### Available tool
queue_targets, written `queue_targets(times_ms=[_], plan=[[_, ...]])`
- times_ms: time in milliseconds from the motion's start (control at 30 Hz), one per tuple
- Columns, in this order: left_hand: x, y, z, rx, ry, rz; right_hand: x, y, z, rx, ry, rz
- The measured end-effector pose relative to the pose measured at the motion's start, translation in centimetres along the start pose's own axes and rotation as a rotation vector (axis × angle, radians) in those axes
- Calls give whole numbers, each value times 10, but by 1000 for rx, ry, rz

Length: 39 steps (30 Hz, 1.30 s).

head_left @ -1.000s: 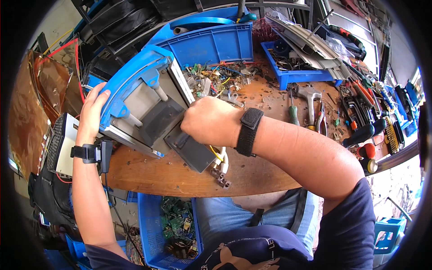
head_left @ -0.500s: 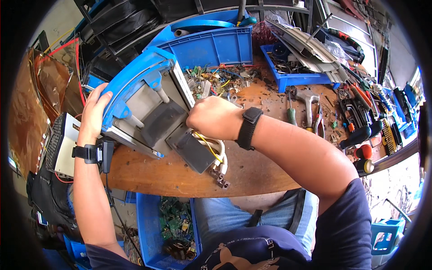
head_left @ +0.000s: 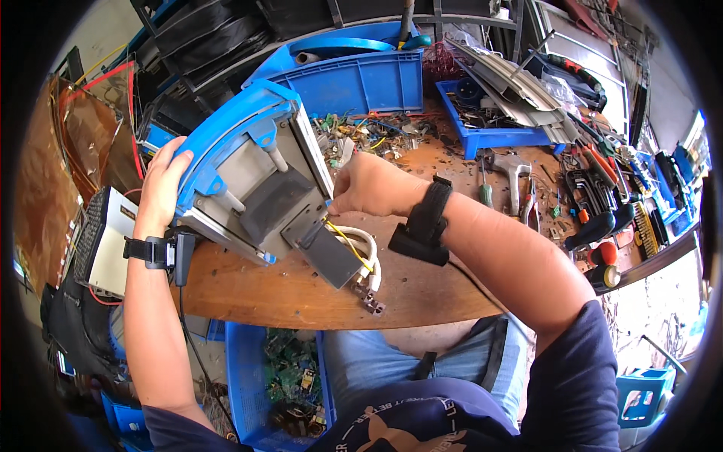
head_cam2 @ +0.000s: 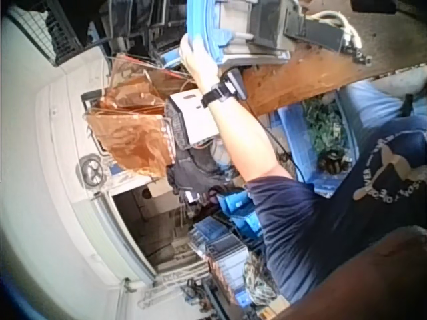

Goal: The person uses a small metal tool to scrape and clean the interior of a blue and grey plastic housing unit. They repeatedly insert the tool into a slot and scrape along the edges, occasionally adjusting the angle of the housing to access different areas.

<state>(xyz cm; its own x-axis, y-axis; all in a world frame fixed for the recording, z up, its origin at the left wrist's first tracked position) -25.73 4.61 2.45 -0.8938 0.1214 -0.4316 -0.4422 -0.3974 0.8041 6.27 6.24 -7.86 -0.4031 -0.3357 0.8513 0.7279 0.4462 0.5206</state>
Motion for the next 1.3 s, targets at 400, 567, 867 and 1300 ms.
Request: queue_targets(times_ms=[400, 567, 867, 1300], plan=[[-2, -5, 0, -51, -47, -26, 0, -45, -33, -354, -265, 905], [3, -3, 5, -7, -37, -58, -1, -44, -29, -309, -207, 735], [-20, -3, -7, -7, -23, 11, 34, -48, -33, -392, 225, 102], [-16, -3, -10, -44, -32, 72, 100, -72, -32, -16, 349, -476]])
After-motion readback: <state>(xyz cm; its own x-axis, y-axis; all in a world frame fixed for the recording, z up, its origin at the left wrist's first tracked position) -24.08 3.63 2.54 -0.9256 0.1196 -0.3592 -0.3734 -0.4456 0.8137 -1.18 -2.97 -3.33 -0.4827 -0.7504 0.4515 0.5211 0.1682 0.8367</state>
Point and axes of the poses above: each hand's wrist, its own z-axis towards the middle knuckle, its own y-axis out of the back of the hand, x = y × z, the point moved 2 cm from there along z, towards the middle knuckle, and after that the axes turned 2 degrees about y, right-handed, at the moved point
